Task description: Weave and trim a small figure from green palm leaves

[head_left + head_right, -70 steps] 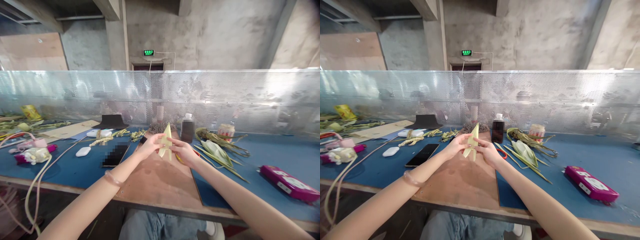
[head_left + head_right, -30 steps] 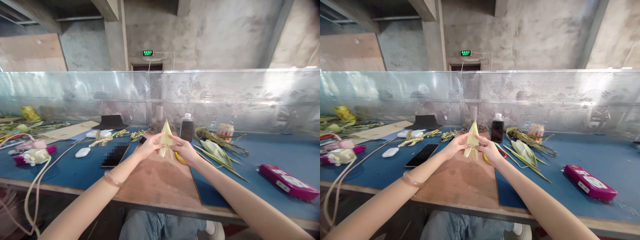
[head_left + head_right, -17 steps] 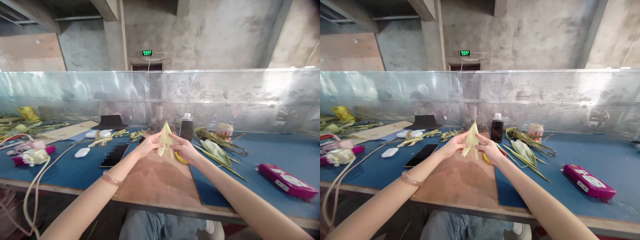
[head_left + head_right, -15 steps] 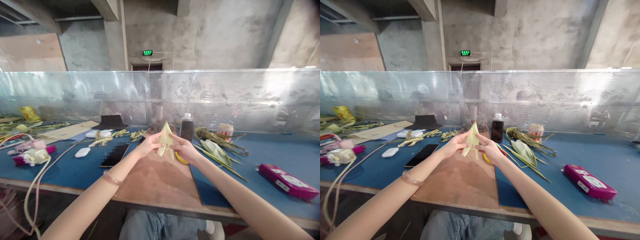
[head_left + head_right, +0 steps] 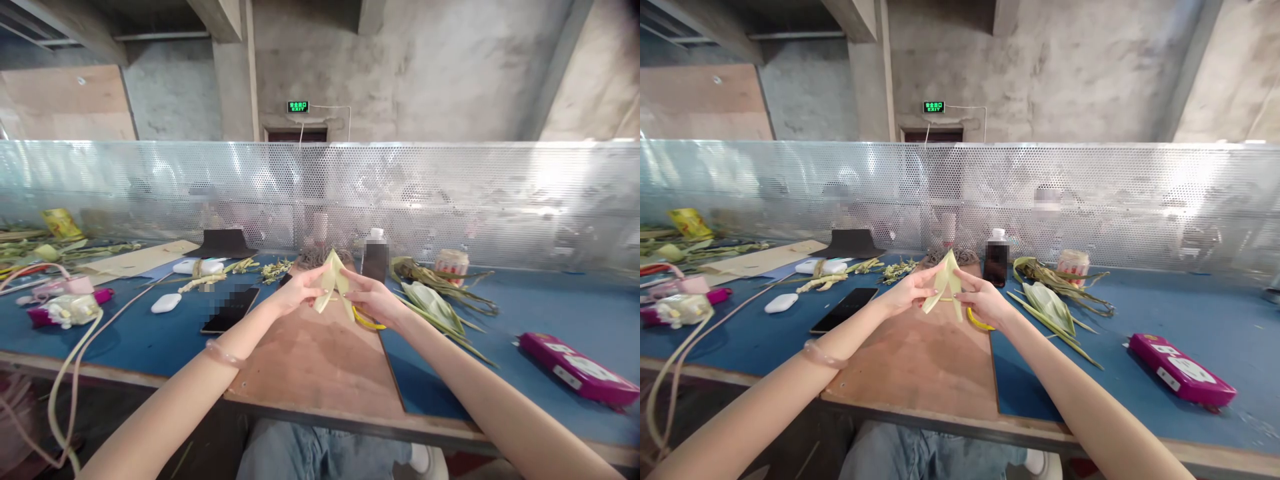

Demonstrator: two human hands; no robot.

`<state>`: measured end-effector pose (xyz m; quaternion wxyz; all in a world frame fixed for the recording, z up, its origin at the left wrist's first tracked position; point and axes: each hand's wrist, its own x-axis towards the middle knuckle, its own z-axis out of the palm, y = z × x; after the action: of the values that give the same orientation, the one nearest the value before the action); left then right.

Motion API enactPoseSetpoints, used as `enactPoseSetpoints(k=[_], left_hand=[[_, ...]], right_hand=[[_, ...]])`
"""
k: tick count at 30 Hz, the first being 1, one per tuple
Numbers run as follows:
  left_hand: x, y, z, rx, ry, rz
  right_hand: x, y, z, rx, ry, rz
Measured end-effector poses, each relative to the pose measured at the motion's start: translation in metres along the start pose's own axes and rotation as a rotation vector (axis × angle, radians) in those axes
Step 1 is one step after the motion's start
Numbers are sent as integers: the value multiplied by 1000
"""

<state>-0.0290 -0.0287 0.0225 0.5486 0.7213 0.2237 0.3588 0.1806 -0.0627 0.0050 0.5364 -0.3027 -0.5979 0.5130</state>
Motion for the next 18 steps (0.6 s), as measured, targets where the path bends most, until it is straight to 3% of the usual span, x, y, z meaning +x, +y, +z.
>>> enactPoseSetpoints(k=[3, 8, 13, 18], left_hand=[[0, -2, -3, -2, -18, -9], [-1, -3, -13, -18, -87, -69], [-4, 0, -15, -50, -121, -85], [-2, -3, -9, -177, -96, -69]], right_hand=[[0, -4, -7, 109, -90, 128], [-3, -12, -23, 80, -180, 217], [-5, -12, -33, 46, -307, 225], [-4, -10, -30, 61, -353, 230]])
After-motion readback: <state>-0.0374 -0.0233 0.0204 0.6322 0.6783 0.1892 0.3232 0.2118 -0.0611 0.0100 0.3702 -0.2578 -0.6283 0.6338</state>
